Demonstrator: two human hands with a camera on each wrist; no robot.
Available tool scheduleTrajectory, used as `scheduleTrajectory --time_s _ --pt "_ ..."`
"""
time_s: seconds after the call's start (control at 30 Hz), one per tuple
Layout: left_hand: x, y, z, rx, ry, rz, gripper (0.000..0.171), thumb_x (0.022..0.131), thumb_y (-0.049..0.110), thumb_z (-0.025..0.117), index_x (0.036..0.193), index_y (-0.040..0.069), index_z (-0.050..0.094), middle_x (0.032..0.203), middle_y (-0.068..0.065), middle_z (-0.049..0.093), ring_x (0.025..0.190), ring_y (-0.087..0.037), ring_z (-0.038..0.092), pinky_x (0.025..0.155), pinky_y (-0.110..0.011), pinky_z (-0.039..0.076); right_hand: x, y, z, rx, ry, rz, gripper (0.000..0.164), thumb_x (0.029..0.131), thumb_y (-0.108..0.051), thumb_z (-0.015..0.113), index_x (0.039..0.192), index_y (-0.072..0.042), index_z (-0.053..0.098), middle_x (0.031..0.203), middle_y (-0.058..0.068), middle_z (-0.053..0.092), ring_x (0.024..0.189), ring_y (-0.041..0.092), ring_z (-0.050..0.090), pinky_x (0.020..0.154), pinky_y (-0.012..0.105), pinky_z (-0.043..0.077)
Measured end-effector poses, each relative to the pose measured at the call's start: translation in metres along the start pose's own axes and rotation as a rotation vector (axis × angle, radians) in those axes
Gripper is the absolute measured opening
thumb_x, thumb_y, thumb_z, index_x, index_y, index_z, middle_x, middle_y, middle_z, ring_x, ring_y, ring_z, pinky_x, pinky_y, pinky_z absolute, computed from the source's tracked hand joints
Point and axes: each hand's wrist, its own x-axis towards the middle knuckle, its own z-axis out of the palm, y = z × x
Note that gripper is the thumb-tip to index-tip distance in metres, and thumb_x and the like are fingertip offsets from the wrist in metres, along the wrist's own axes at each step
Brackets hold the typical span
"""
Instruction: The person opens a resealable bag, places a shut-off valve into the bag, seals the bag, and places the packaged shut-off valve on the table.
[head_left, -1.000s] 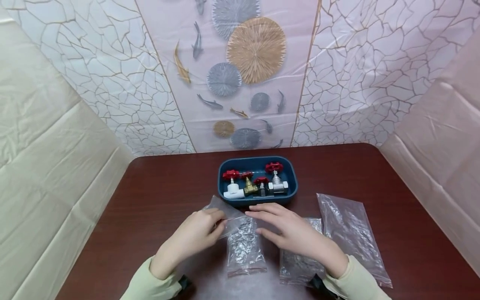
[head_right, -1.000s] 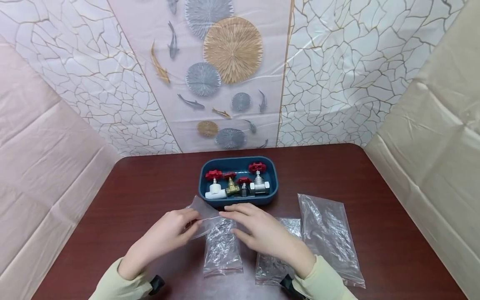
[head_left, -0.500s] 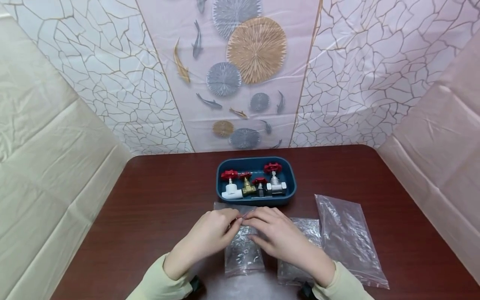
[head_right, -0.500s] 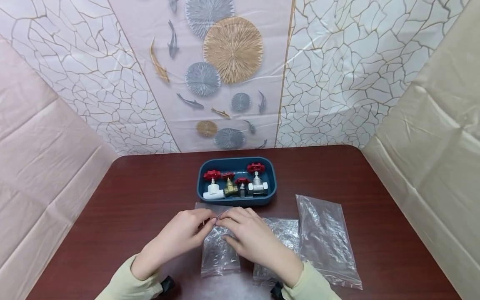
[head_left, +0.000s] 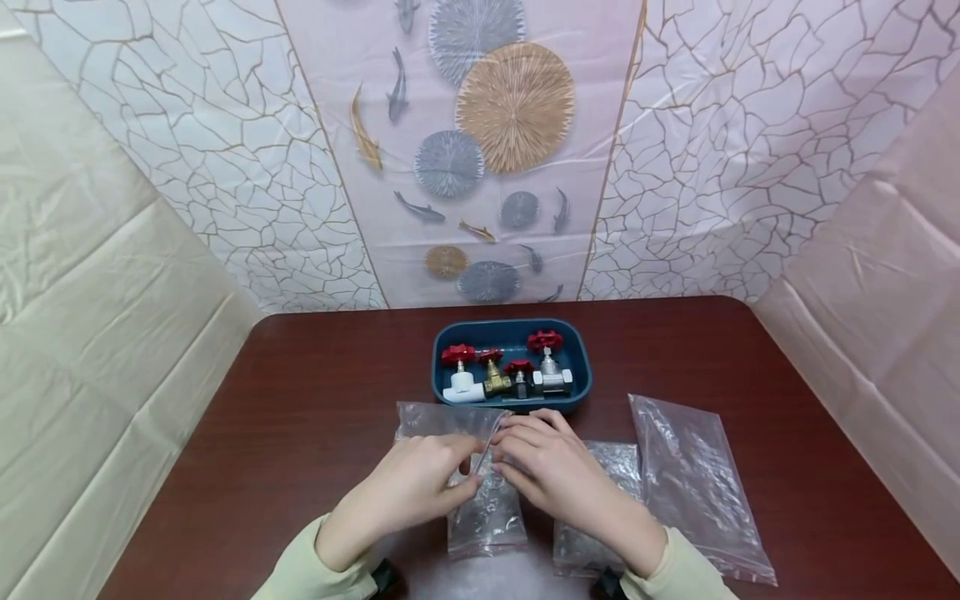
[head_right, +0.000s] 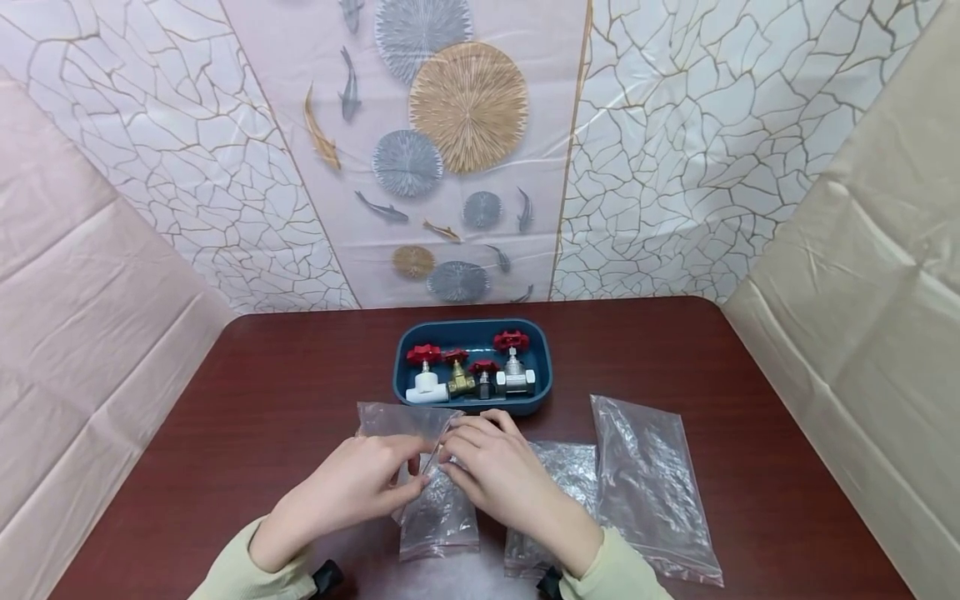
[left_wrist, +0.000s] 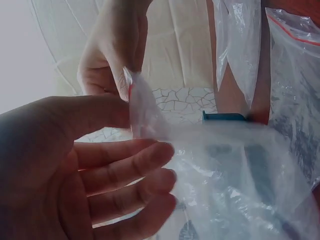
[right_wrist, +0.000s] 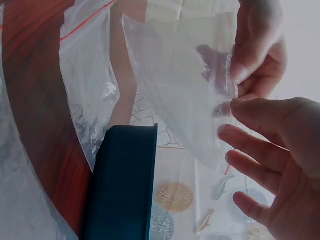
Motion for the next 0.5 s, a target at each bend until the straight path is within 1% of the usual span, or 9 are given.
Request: scheduleTrajectory --time_s 0.07,0.13,0.2,0.27,0.3,0.37,0.43,0.5 --pt "0.0006 -0.0005 0.0002 -0.006 -0.009 -0.017 0.018 0.089 0.017 0.069 0.107 0.013 0.071 0.072 0.012 0.058 0.050 0.000 0.041 0.044 -0.020 0.035 -0.0001 -0.0001 0.0002 0.002 -0.022 -0.003 0.012 0.088 -0.021 0.078 0.096 -0.020 0.069 0.109 -0.006 0.070 0.115 0.018 0.061 0.097 0.044 0.043" --pt "0.0015 -0.0006 0.0003 -0.012 0.009 -0.028 0.017 0.089 0.013 0.067 0.106 0.013 0.071 0.067 0.013 0.053 0.048 0.000 0.040 0.043 -0.020 0.034 -0.0003 0.0001 0.0006 0.000 -0.052 0.000 0.017 0.087 -0.022 0.079 0.102 -0.019 0.069 0.111 -0.006 0.069 0.114 0.017 0.060 0.096 0.043 0.044" --pt "0.0020 -0.0007 0.0002 -0.015 0.035 -0.034 0.020 0.090 0.011 0.065 0.110 0.013 0.069 0.063 0.015 0.048 0.047 0.000 0.037 0.042 -0.020 0.032 -0.0010 0.0007 0.0014 -0.004 -0.090 0.018 0.027 0.085 -0.025 0.082 0.108 -0.020 0.069 0.114 -0.006 0.068 0.114 0.016 0.059 0.095 0.043 0.044" --pt "0.0018 -0.0009 0.0004 -0.013 0.067 -0.031 0.026 0.092 0.010 0.063 0.119 0.012 0.065 0.062 0.015 0.046 0.046 0.001 0.036 0.042 -0.020 0.032 -0.0016 0.0011 0.0025 -0.017 -0.128 0.034 0.035 0.083 -0.027 0.084 0.114 -0.020 0.069 0.115 -0.007 0.067 0.113 0.016 0.058 0.094 0.043 0.044" --pt "0.0016 -0.0012 0.0005 -0.012 0.079 -0.030 0.030 0.093 0.010 0.062 0.123 0.012 0.062 0.062 0.015 0.045 0.045 0.001 0.036 0.042 -0.020 0.031 -0.0016 0.0012 0.0031 -0.023 -0.142 0.036 0.037 0.082 -0.027 0.085 0.114 -0.020 0.070 0.114 -0.007 0.067 0.112 0.015 0.058 0.094 0.043 0.043" --pt "0.0010 -0.0017 0.0009 -0.015 0.087 -0.039 0.033 0.095 0.009 0.061 0.128 0.011 0.057 0.061 0.014 0.043 0.045 0.001 0.035 0.041 -0.020 0.030 -0.0018 0.0010 0.0048 -0.038 -0.159 0.027 0.033 0.082 -0.027 0.085 0.110 -0.021 0.071 0.110 -0.007 0.067 0.109 0.015 0.059 0.094 0.042 0.043" --pt "0.0009 -0.0024 0.0015 -0.021 0.077 -0.051 0.030 0.095 0.009 0.061 0.125 0.010 0.059 0.062 0.014 0.043 0.045 0.000 0.036 0.041 -0.021 0.031 -0.0015 0.0003 0.0064 -0.038 -0.159 0.014 0.023 0.084 -0.024 0.083 0.103 -0.021 0.072 0.104 -0.008 0.067 0.104 0.015 0.060 0.093 0.042 0.044" --pt "0.0016 -0.0031 0.0027 -0.027 0.051 -0.062 0.026 0.094 0.010 0.064 0.120 0.010 0.061 0.062 0.014 0.046 0.046 0.000 0.038 0.042 -0.021 0.033 -0.0015 -0.0003 0.0075 -0.018 -0.173 0.023 0.012 0.087 -0.023 0.080 0.096 -0.022 0.072 0.099 -0.009 0.067 0.099 0.013 0.061 0.091 0.040 0.045"
